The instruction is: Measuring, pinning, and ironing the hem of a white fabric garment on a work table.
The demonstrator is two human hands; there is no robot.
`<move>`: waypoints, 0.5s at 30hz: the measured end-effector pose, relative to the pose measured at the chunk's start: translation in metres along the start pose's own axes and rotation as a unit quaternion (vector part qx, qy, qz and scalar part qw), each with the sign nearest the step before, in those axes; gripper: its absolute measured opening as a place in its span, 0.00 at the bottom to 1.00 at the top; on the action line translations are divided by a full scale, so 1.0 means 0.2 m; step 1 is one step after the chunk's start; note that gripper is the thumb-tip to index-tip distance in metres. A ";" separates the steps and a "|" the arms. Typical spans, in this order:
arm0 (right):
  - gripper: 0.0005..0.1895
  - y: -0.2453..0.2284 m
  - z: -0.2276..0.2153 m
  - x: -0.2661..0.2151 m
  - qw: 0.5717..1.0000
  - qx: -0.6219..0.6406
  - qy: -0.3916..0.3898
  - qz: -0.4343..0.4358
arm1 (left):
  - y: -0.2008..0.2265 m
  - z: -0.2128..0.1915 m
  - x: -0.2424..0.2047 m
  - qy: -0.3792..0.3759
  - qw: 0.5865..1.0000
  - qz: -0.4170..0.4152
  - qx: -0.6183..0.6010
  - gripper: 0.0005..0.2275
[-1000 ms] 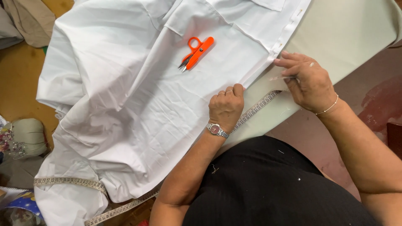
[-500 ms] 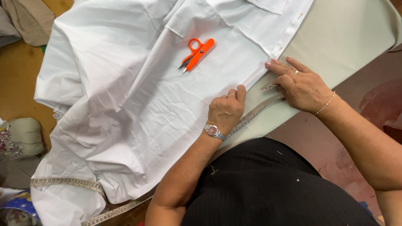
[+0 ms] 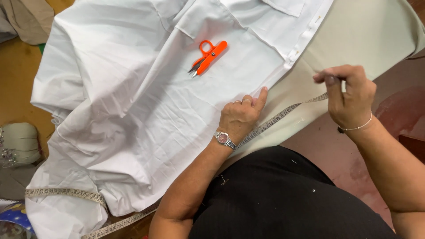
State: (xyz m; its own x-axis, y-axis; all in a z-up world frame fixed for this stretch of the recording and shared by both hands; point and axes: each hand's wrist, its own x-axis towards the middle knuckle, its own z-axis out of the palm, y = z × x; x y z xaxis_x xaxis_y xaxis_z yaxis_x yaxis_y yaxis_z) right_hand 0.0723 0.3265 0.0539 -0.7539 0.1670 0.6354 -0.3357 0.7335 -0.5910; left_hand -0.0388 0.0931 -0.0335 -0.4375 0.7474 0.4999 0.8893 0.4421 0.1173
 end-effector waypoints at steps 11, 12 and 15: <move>0.21 -0.04 0.08 0.13 0.858 -0.073 -0.237 0.449 | -0.01 -0.04 0.01 0.002 1.000 0.017 0.015 0.15; 0.21 -0.05 0.10 0.11 0.858 -0.072 -0.238 0.450 | -0.01 -0.03 0.00 0.001 1.000 0.017 0.015 0.15; 0.11 -0.07 0.16 0.03 0.870 -0.110 -0.274 0.395 | -0.02 -0.02 0.00 0.017 1.000 0.019 0.013 0.20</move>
State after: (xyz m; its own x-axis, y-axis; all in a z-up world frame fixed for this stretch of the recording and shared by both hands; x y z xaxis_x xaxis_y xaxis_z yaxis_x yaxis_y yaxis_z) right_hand 0.0531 0.2965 0.0497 -0.8769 0.3811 -0.2930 0.4796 0.6511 -0.5883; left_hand -0.0417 0.0887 -0.0302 -0.3986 0.7463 0.5331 0.9010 0.4272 0.0756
